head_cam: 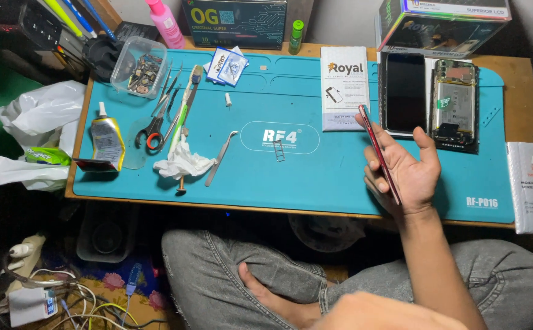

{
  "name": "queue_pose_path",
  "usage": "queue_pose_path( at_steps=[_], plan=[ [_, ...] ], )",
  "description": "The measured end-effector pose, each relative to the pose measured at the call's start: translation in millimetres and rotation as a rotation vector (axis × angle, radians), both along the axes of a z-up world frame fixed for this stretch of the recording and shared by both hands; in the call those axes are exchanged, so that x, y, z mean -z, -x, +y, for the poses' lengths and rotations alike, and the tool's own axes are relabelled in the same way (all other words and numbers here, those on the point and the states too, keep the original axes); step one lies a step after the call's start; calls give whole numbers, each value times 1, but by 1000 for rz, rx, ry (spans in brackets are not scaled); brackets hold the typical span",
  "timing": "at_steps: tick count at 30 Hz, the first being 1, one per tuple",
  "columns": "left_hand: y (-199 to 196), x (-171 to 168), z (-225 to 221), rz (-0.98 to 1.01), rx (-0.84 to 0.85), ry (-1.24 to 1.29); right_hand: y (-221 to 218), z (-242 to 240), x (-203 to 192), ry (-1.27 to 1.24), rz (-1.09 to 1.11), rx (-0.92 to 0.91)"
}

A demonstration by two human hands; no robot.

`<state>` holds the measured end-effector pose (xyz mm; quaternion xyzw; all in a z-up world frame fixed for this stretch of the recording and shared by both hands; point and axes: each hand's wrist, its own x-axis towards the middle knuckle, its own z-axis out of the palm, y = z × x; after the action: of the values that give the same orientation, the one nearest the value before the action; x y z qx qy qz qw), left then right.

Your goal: A person is sitting on the floor at a repair bench, picking up numerous SIM card trays and placing them into a bubble wrap pouch.

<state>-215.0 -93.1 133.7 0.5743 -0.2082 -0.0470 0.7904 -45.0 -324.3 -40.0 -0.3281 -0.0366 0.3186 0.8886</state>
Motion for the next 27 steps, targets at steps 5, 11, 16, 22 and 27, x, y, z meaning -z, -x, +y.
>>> queue_pose_path(
  at_steps=[5,11,16,22,27],
  plan=[
    [-40,31,-23,54,-425,-85,3,8,-17,-86,28,-148],
    [-81,106,-17,127,-835,-174,0,-1,6,-17,71,-199],
    [-85,125,-18,159,-821,-112,0,9,-8,-2,86,-242],
    [-90,131,-16,191,-838,-59,-1,13,-11,15,126,-256],
    [-93,136,-6,188,-806,-121,0,8,12,83,29,-232]
  ],
)
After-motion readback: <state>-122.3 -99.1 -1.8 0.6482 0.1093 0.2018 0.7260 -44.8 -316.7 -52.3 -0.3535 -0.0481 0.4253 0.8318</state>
